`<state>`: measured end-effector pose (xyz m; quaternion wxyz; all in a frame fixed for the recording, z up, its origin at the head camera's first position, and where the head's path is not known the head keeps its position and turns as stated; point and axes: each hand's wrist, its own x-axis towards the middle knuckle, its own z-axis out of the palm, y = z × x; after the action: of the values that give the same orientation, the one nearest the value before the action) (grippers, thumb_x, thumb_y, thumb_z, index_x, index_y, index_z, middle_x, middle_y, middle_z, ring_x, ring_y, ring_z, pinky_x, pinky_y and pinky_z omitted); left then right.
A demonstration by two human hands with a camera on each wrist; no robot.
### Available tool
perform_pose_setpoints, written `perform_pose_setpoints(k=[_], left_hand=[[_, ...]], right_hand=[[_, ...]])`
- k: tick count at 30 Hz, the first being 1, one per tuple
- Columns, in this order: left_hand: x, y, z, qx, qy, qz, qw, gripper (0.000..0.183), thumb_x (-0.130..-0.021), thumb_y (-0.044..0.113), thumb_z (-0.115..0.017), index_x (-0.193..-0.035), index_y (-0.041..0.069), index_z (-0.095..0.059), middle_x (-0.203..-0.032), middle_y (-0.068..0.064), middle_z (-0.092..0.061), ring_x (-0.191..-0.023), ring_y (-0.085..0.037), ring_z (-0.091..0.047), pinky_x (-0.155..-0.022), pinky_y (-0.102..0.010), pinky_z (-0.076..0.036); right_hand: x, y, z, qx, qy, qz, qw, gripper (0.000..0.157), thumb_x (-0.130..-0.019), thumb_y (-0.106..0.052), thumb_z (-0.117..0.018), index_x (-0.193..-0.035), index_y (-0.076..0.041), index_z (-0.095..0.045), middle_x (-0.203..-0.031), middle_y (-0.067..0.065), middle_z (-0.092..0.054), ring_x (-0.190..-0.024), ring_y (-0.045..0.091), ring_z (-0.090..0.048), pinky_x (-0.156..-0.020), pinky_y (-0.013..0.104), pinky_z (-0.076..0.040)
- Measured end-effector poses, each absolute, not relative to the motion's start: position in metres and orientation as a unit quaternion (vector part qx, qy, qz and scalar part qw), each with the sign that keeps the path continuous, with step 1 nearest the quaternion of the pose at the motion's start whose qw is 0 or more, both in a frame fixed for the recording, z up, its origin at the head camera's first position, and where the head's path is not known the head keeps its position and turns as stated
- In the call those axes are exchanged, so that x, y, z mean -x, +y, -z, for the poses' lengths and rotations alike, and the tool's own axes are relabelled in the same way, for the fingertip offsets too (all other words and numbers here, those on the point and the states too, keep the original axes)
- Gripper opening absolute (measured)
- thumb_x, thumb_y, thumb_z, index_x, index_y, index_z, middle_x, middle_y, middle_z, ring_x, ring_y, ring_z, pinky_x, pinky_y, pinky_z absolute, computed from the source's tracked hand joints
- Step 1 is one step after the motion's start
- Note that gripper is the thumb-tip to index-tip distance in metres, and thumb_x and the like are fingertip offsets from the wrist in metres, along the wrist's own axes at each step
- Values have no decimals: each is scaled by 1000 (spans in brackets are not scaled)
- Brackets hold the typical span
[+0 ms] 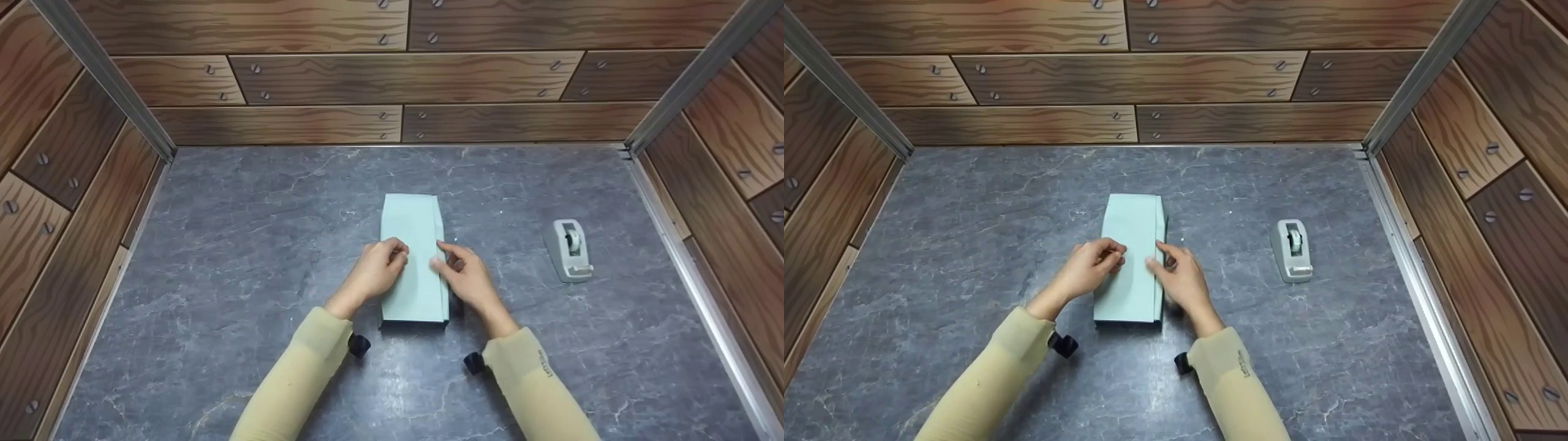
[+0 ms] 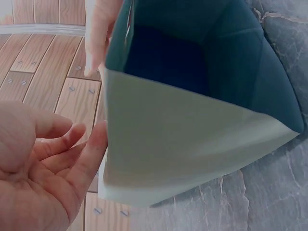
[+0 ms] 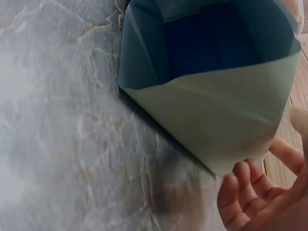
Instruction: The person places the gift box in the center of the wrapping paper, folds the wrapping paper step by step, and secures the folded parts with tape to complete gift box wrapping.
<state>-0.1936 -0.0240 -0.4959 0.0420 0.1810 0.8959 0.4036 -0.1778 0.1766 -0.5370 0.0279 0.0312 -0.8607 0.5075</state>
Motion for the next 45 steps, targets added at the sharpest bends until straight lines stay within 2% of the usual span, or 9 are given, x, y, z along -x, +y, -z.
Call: perform_pose_setpoints(k=[5,9,13,16,20,26,32,38,45], left_hand=[[191,-29,500,-206,874,-439,24,19,-92,13,-52,-102,3,-65,-91,-4,-65,-77,-7,-61,-66,-23,-50],[188,-35,504,-211,854,-473,-53,16,-87,4,-55,-98,0,-66,-96,-5,-65,-85,-11,-62,-70,-23,-51],[188,-42,507,-178,859,-465,-121,15,-83,0,-59,-96,1,-65,-99,-5,-59,-91,-18,-58,-74,-31,-50],[187,-45,510,-145,877,-448,-99,26,-83,6,-63,-109,5,-62,-106,-9,-55,-97,-25,-55,-79,-37,-47],[186,-47,514,-126,895,-427,-16,45,-86,16,-64,-129,11,-51,-119,-15,-51,-102,-31,-54,-80,-39,-47],[185,-44,516,-124,899,-417,55,50,-87,23,-63,-134,14,-47,-128,-16,-47,-103,-25,-56,-81,-33,-48],[186,-41,516,-116,905,-406,62,48,-86,27,-64,-131,15,-51,-126,-12,-50,-100,-20,-57,-78,-30,-48],[184,-38,514,-113,916,-383,42,43,-85,28,-65,-125,14,-57,-124,-14,-52,-112,-27,-50,-87,-37,-45],[183,-38,515,-112,917,-381,40,40,-84,29,-65,-121,15,-60,-136,-22,-39,-123,-35,-37,-94,-45,-38]], right_hand=[[178,173,536,-17,-867,-497,25,46,-80,-26,-71,-121,-12,-60,-75,6,-53,-60,18,-45,-54,28,-37],[179,172,535,-8,-866,-499,18,45,-79,-25,-72,-121,-13,-60,-74,4,-52,-59,16,-42,-52,27,-36],[179,173,535,-11,-863,-506,12,47,-79,-25,-72,-122,-11,-59,-75,5,-52,-58,16,-41,-51,26,-35],[179,174,533,-13,-860,-510,10,47,-79,-24,-71,-123,-11,-59,-74,6,-52,-56,16,-40,-50,26,-34],[179,174,532,-16,-858,-513,6,47,-81,-22,-70,-124,-10,-58,-75,7,-52,-54,16,-38,-49,25,-34],[179,174,531,-29,-864,-502,4,46,-82,-22,-69,-124,-8,-57,-77,7,-53,-57,17,-40,-50,25,-35],[180,175,530,-31,-867,-497,2,46,-81,-20,-70,-124,-7,-57,-77,7,-54,-60,19,-42,-50,26,-34],[181,176,530,-40,-869,-494,3,46,-81,-20,-70,-123,-5,-57,-76,7,-54,-63,18,-44,-51,26,-35],[180,175,532,-33,-870,-492,5,46,-81,-19,-70,-123,-8,-57,-78,7,-53,-60,18,-43,-52,27,-36]])
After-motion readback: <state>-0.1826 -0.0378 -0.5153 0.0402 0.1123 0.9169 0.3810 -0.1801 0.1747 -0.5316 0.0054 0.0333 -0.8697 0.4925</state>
